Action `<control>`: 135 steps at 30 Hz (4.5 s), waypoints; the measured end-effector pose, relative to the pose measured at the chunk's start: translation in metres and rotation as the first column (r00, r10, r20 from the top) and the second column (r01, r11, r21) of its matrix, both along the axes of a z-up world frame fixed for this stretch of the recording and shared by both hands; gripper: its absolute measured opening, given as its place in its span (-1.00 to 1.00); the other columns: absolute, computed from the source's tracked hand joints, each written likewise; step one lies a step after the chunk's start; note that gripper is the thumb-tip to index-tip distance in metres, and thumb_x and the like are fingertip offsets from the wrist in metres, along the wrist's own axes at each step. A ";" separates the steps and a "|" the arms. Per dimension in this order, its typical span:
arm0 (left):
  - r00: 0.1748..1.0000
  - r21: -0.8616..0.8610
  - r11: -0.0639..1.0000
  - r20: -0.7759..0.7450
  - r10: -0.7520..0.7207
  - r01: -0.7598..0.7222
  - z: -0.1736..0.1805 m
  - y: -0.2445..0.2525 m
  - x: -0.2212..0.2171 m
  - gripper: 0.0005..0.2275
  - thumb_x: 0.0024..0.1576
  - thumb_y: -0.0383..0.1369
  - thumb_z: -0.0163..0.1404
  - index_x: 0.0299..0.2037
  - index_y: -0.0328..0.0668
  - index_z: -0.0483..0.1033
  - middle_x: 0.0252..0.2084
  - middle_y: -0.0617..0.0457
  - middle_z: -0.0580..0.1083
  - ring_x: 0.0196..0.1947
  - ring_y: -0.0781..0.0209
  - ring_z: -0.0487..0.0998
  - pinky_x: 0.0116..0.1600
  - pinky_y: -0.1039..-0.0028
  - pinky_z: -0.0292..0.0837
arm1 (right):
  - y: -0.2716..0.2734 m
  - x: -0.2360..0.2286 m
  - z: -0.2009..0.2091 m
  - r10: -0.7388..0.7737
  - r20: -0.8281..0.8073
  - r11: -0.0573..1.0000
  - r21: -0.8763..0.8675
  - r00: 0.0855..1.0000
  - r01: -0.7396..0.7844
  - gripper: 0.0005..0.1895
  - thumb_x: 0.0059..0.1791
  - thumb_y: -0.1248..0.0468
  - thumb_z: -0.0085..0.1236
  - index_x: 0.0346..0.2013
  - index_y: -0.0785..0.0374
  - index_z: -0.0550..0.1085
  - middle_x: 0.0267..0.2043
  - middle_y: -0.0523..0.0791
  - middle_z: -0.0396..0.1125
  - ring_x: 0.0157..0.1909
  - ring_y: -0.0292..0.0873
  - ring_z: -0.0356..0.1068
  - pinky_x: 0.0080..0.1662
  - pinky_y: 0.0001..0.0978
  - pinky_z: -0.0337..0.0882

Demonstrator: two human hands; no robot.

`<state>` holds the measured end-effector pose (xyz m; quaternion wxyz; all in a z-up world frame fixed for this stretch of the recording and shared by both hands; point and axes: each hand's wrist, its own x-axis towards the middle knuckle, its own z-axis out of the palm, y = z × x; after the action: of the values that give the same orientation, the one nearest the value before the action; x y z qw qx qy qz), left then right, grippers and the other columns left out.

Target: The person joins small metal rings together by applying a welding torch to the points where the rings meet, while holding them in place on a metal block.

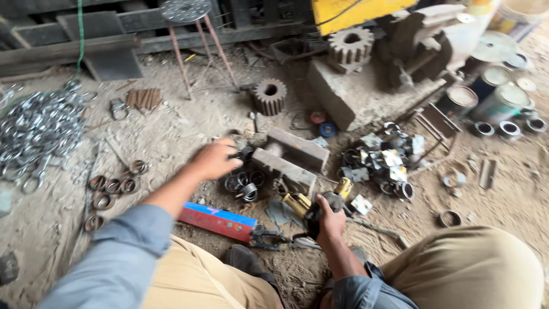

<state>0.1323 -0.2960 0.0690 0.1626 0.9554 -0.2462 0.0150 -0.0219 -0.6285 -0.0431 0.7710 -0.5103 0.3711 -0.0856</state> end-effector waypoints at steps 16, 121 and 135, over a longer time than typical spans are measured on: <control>0.934 0.342 0.907 -0.333 -0.128 0.247 -0.057 -0.178 -0.024 -0.67 0.11 -0.16 0.09 -0.03 -0.19 0.60 0.28 0.07 0.34 0.20 0.01 0.47 0.27 0.18 0.39 | -0.015 0.010 0.029 0.065 -0.018 0.997 0.049 0.998 -0.065 -0.59 -0.15 0.18 0.39 -0.10 0.28 0.47 -0.23 -0.07 0.43 -0.28 -0.20 0.40 -0.21 -0.32 0.47; 0.918 -0.009 0.948 -0.252 0.306 -0.319 -0.127 -0.152 0.007 -0.91 0.15 -0.39 0.15 -0.17 -0.03 0.63 -0.05 0.10 0.52 -0.08 0.13 0.56 0.01 0.32 0.49 | -0.010 0.032 0.043 0.381 -0.160 0.913 -0.090 0.911 -0.397 -0.35 -0.14 0.21 0.39 0.09 0.40 0.26 -0.19 0.10 0.44 -0.38 -0.11 0.55 -0.38 -0.28 0.65; 0.968 0.030 0.990 -0.209 0.139 -0.136 -0.105 -0.149 -0.012 -0.72 0.22 -0.31 0.02 0.14 0.11 0.52 0.00 0.03 0.54 -0.15 0.12 0.63 -0.09 0.34 0.60 | -0.005 0.037 0.035 0.429 -0.214 0.878 -0.132 0.878 -0.461 -0.33 -0.19 0.13 0.45 0.06 0.36 0.33 -0.21 0.03 0.46 -0.35 -0.17 0.54 -0.34 -0.33 0.64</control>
<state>0.1204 -0.4451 -0.0355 0.1791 0.9676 -0.1608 -0.0768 0.0151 -0.6332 -0.0083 0.6846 -0.6548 0.3017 0.1076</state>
